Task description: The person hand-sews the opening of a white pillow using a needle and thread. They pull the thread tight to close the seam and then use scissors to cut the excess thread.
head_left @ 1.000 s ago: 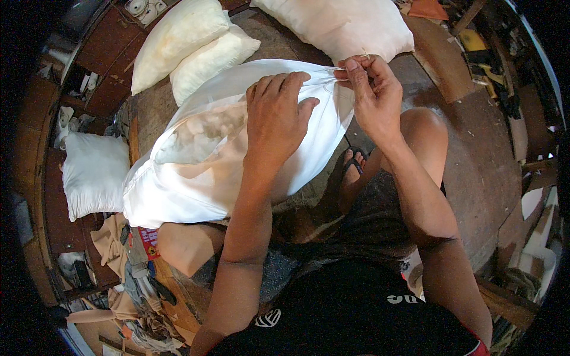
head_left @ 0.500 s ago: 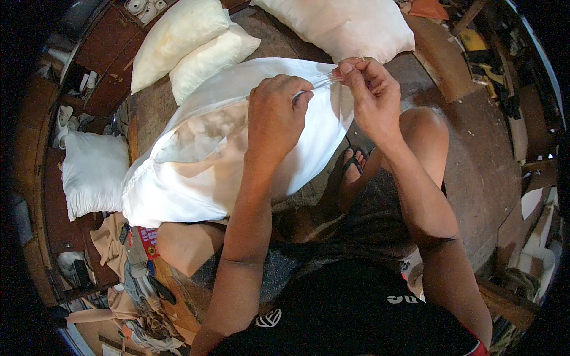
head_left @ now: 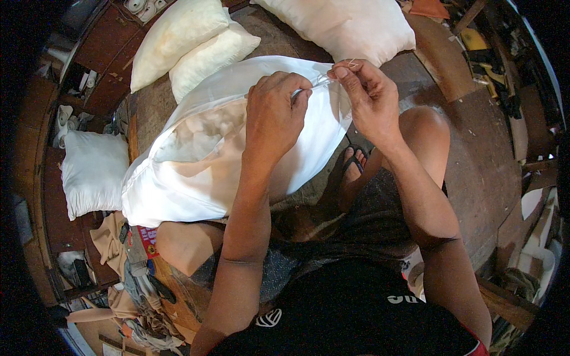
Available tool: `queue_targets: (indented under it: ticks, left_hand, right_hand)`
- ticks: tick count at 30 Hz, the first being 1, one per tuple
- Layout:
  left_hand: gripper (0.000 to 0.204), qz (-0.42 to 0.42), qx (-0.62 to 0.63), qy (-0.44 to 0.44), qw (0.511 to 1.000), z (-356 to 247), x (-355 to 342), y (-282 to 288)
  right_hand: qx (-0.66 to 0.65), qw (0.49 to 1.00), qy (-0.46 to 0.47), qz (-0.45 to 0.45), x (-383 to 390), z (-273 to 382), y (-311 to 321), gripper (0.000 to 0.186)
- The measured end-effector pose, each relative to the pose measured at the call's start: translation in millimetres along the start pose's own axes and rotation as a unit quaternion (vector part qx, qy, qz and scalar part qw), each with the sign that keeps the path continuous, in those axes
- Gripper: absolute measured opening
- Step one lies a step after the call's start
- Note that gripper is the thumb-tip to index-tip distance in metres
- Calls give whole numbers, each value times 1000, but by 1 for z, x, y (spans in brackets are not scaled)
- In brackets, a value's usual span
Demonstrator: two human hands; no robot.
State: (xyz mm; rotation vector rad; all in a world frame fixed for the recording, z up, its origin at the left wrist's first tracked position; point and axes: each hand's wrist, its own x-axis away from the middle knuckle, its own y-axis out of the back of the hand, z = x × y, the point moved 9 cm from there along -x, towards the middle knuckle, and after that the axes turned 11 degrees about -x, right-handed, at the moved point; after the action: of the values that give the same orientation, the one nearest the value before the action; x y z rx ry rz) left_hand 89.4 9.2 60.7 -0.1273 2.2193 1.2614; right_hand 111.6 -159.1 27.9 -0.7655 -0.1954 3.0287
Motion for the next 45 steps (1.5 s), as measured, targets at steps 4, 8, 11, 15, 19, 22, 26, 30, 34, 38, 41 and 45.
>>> queue_targets:
  ticks: [4, 8, 11, 15, 19, 22, 26, 30, 34, 38, 41, 45]
  left_hand:
    - [8, 2, -5, 9, 1000, -1, -1, 3]
    - [8, -10, -10, 8, 1000, 1, 0, 2]
    - [9, -12, -3, 1, 1000, -1, -1, 2]
    - [9, -1, 0, -1, 1000, 1, 0, 0]
    - [10, 13, -4, -1, 1000, 0, -1, -1]
    - [10, 10, -6, -3, 1000, 0, 0, -1]
    - [11, 4, -11, -5, 1000, 2, 0, -2]
    - [10, 17, -5, 4, 1000, 3, 0, -3]
    - [10, 17, -1, 2, 1000, 3, -1, -3]
    - [10, 18, 4, -3, 1000, 4, 0, -5]
    - [10, 23, 9, -4, 1000, 4, -1, -5]
    - [7, 43, 53, 19, 998, 8, -1, -7]
  right_hand:
    - [13, 1000, 7, 1, 0, 2, -2, 20]
    - [25, 1000, -12, 14, 0, 3, -4, 20]
    - [11, 998, -48, 32, 0, -5, -3, 19]
    - [-11, 997, -68, 20, -1, -11, -2, 19]
    - [-12, 996, -88, 8, -1, -12, 0, 19]
    - [-17, 996, -91, 7, -1, -12, -1, 18]
    - [-53, 995, -82, 20, -1, -13, -3, 18]
    - [-43, 994, -87, 45, -1, -17, -4, 18]
    - [-67, 989, -123, 53, 0, -21, -7, 19]
    - [-80, 980, -166, 68, 2, -28, -8, 19]
    - [-94, 975, -186, 72, 2, -32, -9, 20]
    - [-106, 972, -195, 79, 3, -35, -12, 20]
